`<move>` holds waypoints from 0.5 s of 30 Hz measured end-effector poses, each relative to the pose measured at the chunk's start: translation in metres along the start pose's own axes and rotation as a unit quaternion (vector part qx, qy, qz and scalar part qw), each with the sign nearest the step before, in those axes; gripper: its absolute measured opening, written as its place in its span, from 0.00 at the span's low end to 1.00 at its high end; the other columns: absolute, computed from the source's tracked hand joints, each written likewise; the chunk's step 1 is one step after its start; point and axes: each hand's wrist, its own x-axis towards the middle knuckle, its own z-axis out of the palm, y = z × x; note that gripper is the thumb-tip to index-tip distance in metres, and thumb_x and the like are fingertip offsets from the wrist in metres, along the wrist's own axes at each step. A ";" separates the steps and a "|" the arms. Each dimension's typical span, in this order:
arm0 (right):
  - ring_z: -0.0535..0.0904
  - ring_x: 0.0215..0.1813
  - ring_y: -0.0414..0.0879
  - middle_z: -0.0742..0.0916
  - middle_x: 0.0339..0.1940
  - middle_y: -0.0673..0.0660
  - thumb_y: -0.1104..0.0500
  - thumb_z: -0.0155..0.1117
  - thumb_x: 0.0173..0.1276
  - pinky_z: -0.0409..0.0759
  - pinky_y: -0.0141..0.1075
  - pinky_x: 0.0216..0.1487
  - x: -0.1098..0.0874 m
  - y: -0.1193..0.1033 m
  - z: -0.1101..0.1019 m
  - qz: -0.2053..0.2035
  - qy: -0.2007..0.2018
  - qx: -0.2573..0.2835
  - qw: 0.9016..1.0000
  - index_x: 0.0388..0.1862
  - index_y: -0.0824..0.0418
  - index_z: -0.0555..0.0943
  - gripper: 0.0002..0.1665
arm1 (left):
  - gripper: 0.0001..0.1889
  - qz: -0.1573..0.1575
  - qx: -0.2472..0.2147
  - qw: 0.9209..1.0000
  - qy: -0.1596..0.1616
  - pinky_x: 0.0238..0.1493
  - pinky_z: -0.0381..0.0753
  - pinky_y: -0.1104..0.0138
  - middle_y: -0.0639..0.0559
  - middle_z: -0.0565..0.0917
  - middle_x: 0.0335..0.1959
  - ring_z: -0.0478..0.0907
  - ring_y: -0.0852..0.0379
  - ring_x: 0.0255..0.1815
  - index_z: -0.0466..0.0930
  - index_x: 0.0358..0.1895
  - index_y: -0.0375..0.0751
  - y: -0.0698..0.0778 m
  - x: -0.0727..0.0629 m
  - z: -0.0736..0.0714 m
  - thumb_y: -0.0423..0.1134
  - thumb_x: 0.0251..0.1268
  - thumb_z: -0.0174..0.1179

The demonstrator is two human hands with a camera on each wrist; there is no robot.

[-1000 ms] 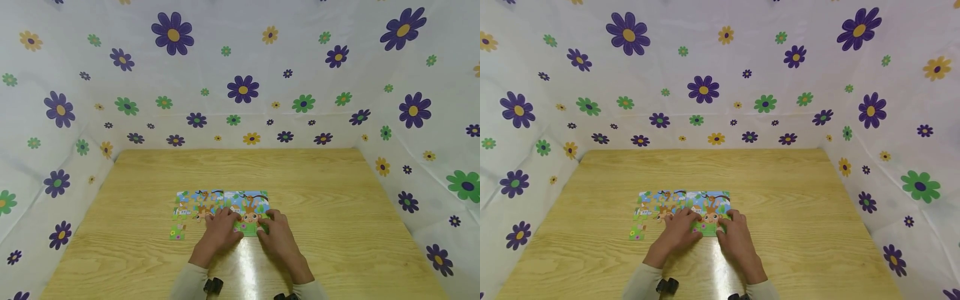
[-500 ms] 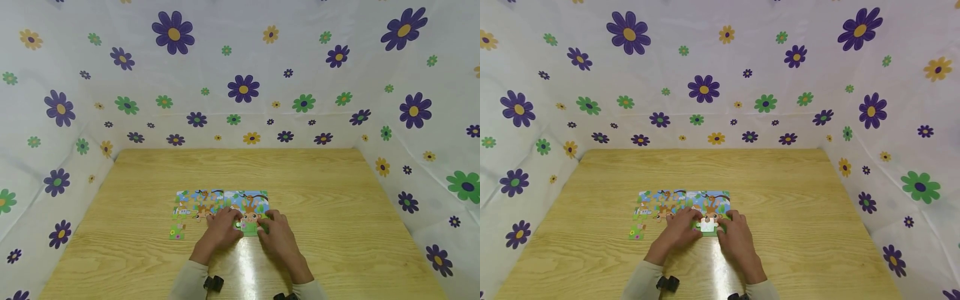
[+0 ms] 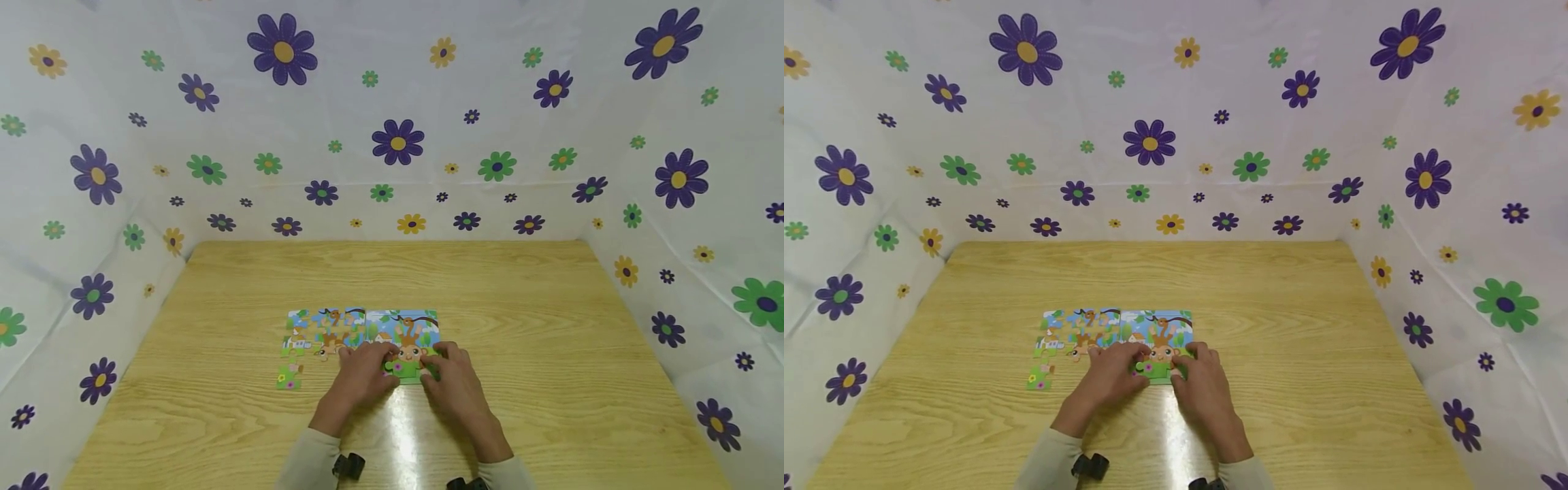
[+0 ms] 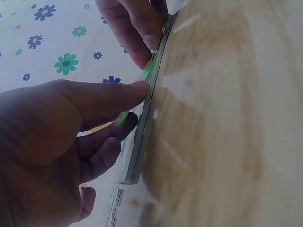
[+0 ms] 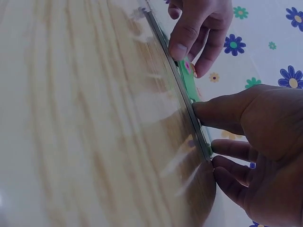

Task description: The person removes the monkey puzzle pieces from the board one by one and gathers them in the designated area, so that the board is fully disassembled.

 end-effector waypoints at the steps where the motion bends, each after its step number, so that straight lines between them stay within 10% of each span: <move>1: 0.72 0.59 0.57 0.79 0.59 0.59 0.56 0.70 0.60 0.76 0.48 0.54 0.000 0.000 0.000 -0.001 0.001 0.000 1.000 0.49 0.57 0.87 0.16 | 0.23 0.004 0.006 1.000 0.004 0.44 0.58 0.54 0.60 0.86 0.42 0.78 0.54 0.45 0.81 0.54 0.55 0.000 0.000 0.000 0.46 0.50 0.66; 15: 0.74 0.58 0.58 0.79 0.58 0.59 0.56 0.70 0.61 0.75 0.49 0.55 0.000 0.002 0.001 -0.012 0.007 -0.005 1.000 0.49 0.57 0.86 0.17 | 0.19 0.032 0.026 0.998 0.056 0.45 0.76 0.57 0.57 0.80 0.44 0.77 0.56 0.44 0.82 0.49 0.51 -0.016 -0.011 -0.009 0.51 0.53 0.67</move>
